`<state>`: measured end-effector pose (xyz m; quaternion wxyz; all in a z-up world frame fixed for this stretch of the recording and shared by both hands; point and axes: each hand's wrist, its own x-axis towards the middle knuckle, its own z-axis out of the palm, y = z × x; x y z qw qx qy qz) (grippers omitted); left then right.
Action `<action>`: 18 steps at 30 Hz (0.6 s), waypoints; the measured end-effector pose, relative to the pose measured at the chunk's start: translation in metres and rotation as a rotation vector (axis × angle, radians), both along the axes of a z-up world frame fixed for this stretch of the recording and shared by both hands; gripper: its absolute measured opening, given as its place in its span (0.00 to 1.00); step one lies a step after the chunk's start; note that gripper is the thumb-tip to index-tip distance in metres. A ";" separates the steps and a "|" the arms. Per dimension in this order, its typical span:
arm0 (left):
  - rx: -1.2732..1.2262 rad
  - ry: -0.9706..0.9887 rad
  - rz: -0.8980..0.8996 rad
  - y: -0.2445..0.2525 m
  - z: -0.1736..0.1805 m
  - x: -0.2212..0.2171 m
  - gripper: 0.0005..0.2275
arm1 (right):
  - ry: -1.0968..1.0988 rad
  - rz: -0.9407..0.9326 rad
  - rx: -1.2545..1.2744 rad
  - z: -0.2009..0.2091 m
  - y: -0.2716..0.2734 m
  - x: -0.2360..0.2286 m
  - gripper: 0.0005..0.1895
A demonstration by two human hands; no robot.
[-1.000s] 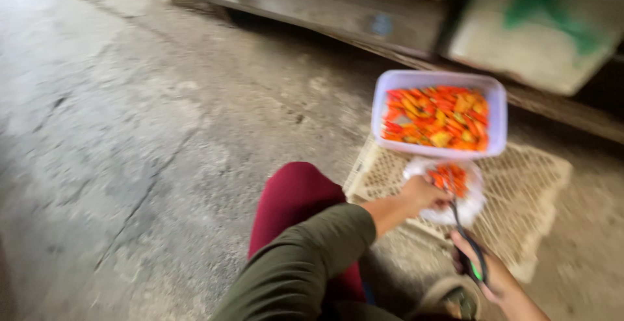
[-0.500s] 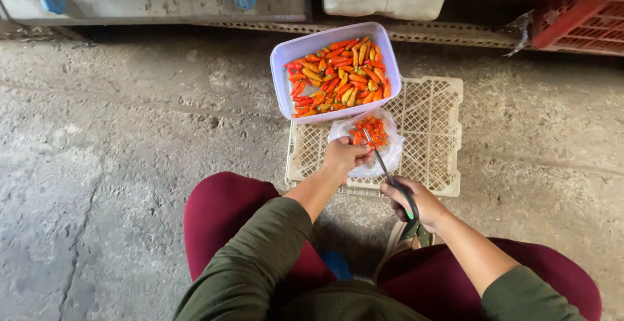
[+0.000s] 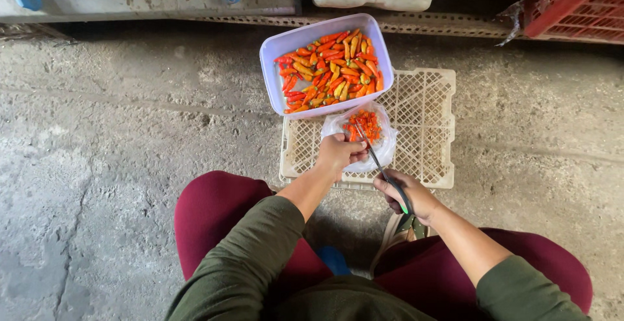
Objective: The person sits on the floor and uses scissors to cut red chilies from a plastic container into small pieces, placing them into a plastic bag. The person handles the chilies one at a time, cutting them repeatedly throughout the clip.
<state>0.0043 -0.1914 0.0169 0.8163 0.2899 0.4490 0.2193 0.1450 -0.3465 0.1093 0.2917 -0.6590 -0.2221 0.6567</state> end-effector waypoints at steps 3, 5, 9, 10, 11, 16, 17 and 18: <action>-0.027 0.032 0.017 0.001 0.000 0.000 0.08 | -0.083 0.041 0.000 0.005 0.001 -0.002 0.25; -0.040 0.037 0.017 0.001 0.000 0.000 0.08 | -0.154 0.084 -0.008 0.005 0.002 -0.002 0.25; -0.039 0.016 0.038 0.003 0.001 0.000 0.07 | -0.057 0.029 -0.033 0.000 0.001 0.001 0.27; -0.043 0.017 0.037 0.004 0.002 0.000 0.07 | -0.028 0.028 -0.030 -0.002 0.001 0.001 0.27; -0.047 0.018 0.035 0.004 0.002 -0.001 0.07 | 0.002 0.028 -0.028 -0.005 0.000 0.002 0.28; -0.004 0.051 -0.004 0.004 0.002 -0.002 0.06 | -0.013 0.111 0.082 -0.017 -0.002 0.005 0.31; -0.004 0.059 -0.012 0.004 0.002 -0.002 0.06 | -0.010 0.114 0.094 -0.018 -0.003 0.005 0.31; -0.004 0.067 -0.020 0.003 0.002 -0.002 0.06 | -0.014 0.108 0.082 -0.018 -0.003 0.005 0.30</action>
